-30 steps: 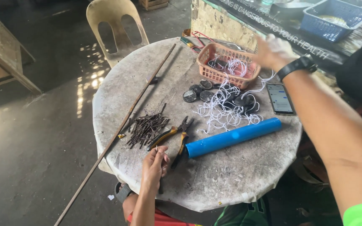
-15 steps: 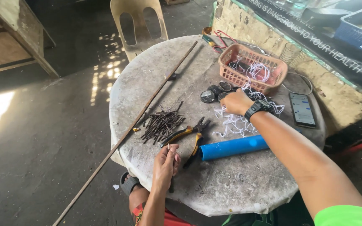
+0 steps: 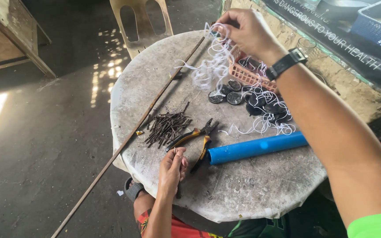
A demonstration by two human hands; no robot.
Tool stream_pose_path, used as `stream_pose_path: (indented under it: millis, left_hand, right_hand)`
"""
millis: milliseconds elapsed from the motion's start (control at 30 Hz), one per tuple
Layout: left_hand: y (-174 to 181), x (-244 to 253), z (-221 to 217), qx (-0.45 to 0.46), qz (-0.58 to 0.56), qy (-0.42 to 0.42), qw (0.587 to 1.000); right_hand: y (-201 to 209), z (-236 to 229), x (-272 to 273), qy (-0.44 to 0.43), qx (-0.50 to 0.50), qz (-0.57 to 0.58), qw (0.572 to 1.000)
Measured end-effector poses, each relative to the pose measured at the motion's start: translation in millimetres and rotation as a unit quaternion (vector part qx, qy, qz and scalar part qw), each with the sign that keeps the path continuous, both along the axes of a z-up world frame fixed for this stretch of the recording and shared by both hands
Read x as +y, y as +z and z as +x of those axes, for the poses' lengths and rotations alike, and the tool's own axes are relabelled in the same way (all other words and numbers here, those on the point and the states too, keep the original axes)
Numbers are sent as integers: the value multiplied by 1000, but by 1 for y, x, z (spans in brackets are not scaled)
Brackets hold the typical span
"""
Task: Assembling small weighted components by threading string and pins through circular metal bases and securing them with pliers.
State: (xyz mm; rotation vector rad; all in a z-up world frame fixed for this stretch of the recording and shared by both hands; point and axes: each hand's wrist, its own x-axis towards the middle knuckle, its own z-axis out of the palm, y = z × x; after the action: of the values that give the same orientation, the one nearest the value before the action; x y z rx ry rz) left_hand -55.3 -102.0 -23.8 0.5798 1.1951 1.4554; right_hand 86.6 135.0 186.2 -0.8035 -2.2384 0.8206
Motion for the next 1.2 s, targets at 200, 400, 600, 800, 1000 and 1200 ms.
stream_pose_path:
  millis: [200,400,600,800,1000,1200]
  left_hand:
    - [0,-1,2,7,3,4,1000]
    - [-9,2,3,-9,55,53,997]
    - [-10,4,2,-13,59,40,997]
    - [-12,3,3,18,75,33,997]
    - [-11,3,1,16,82,40,996]
    - [0,1,0,-1,9,-4,1000]
  right_hand:
    - [-66,-4,18,-26,-24,17,999]
    - [-105,31,42,-36,-369,54,927]
    - [-115,67,35,-117,-419,104,894]
    - [-179,83,35,-97,-490,70,864]
    - [-134,71,15,-83,-245,82,962]
    - [-30,54,-8,-129,-138,-36,981]
